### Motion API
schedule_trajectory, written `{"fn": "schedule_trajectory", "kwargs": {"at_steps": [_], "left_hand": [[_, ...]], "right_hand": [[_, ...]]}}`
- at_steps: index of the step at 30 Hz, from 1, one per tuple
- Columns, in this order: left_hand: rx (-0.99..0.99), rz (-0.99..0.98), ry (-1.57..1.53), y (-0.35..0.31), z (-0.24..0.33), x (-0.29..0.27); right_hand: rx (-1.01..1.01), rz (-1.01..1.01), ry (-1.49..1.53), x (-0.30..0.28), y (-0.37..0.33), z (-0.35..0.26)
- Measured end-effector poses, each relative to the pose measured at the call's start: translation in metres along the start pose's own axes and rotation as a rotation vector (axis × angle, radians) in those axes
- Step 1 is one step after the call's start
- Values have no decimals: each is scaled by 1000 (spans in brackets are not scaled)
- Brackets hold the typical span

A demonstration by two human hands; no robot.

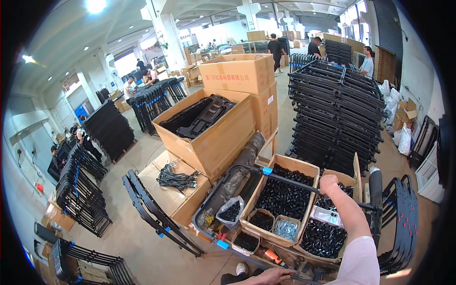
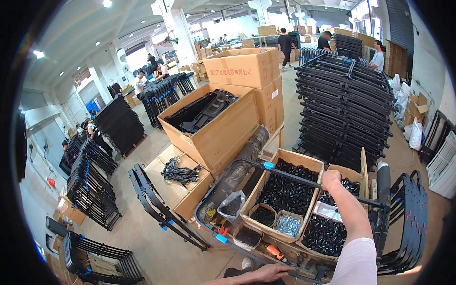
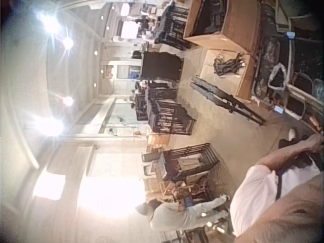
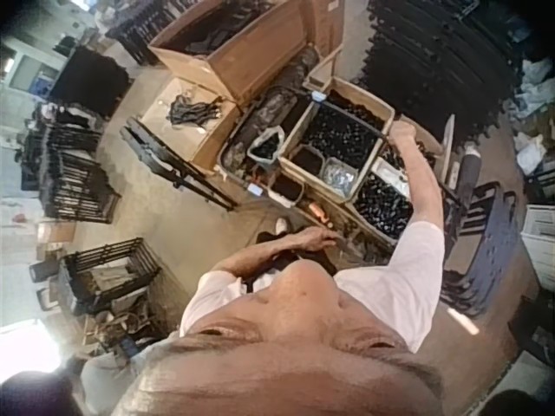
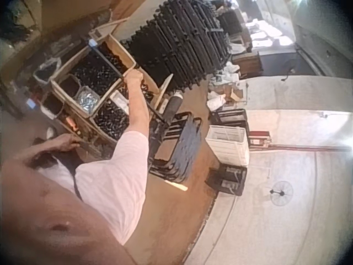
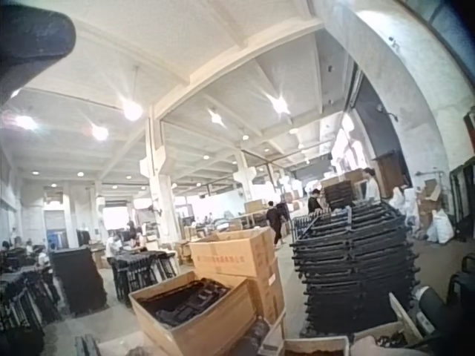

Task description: The person assembles a black electronic device on a workbench in a warehouse. They attach a metal frame, insert and tighten screws using a power screwdriver, and connect a power cord. The person handles multiple components including the device body, frame, screws, and cord throughout the process.

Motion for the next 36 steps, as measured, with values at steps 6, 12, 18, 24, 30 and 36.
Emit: {"fn": "schedule_trajectory", "kwargs": {"at_steps": [6,12,18,24,30,36], "left_hand": [[-153,52,-186,-11,4,-14],[-41,60,-84,1,-4,-8],[56,60,-124,21,-30,9],[-72,10,-99,7,12,-4],[-165,79,-123,-9,15,-11],[24,130,-191,4,-23,-1]], "right_hand": [[-23,-52,-3,12,-3,-2],[2,161,113,9,12,14],[14,40,17,12,21,3],[0,137,50,9,16,-3],[35,101,47,14,24,8],[-24,70,73,14,12,-11]]}}
Point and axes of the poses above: each hand's wrist, its own y-axis towards the middle knuckle, its own x-axis out of the palm, z = x × y, the point moved 8 cm from there along y, towards the middle knuckle, and after that the axes turned 15 degrees about -z, right-handed, at the moved point
